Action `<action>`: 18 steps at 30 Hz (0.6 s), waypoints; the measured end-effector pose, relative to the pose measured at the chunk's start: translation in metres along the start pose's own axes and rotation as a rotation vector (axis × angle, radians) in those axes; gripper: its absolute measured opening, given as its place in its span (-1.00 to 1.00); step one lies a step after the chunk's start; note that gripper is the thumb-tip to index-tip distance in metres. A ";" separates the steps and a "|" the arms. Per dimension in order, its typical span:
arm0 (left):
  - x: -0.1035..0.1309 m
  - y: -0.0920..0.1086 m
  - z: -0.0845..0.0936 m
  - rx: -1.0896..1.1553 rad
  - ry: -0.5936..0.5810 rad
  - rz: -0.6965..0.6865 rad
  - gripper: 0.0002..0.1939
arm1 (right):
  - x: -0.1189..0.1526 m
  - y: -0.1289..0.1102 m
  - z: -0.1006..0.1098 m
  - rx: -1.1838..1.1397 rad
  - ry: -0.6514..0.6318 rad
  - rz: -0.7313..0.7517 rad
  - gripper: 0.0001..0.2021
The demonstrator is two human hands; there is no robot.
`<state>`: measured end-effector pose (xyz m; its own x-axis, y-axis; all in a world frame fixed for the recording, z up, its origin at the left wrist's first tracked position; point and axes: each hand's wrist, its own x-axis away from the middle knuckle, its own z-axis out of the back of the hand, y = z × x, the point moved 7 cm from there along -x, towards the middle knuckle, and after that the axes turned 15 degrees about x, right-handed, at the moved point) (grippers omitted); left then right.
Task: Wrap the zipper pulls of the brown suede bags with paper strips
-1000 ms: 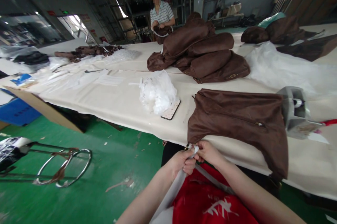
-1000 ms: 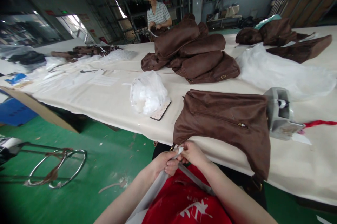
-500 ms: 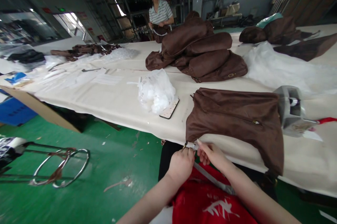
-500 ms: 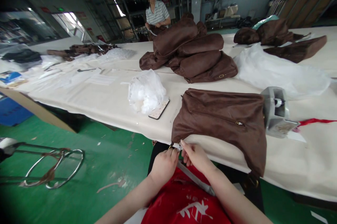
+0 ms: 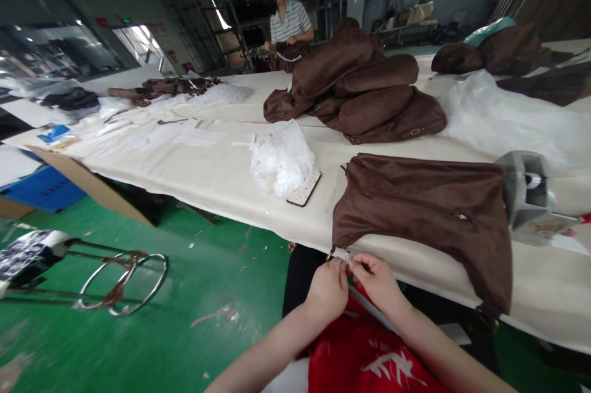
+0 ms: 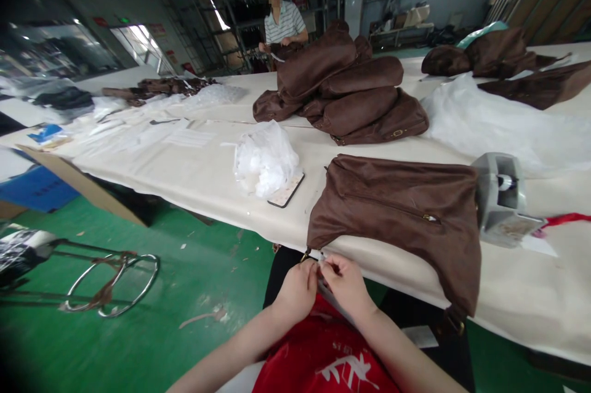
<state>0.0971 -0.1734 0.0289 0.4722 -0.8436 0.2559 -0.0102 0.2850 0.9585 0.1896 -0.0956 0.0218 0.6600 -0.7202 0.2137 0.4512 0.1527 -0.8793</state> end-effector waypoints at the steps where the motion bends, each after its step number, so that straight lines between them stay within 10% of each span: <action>1: -0.002 -0.004 -0.002 0.142 -0.001 0.064 -0.79 | 0.001 0.006 -0.003 -0.076 -0.007 -0.043 -0.66; 18: 0.019 -0.010 -0.029 0.811 -0.636 0.697 -0.74 | -0.002 0.034 -0.037 -0.289 -0.328 -0.210 -0.42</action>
<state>0.1318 -0.1791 0.0209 -0.3608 -0.7604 0.5401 -0.7353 0.5881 0.3369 0.1811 -0.1141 -0.0243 0.7483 -0.4565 0.4814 0.4404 -0.2010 -0.8750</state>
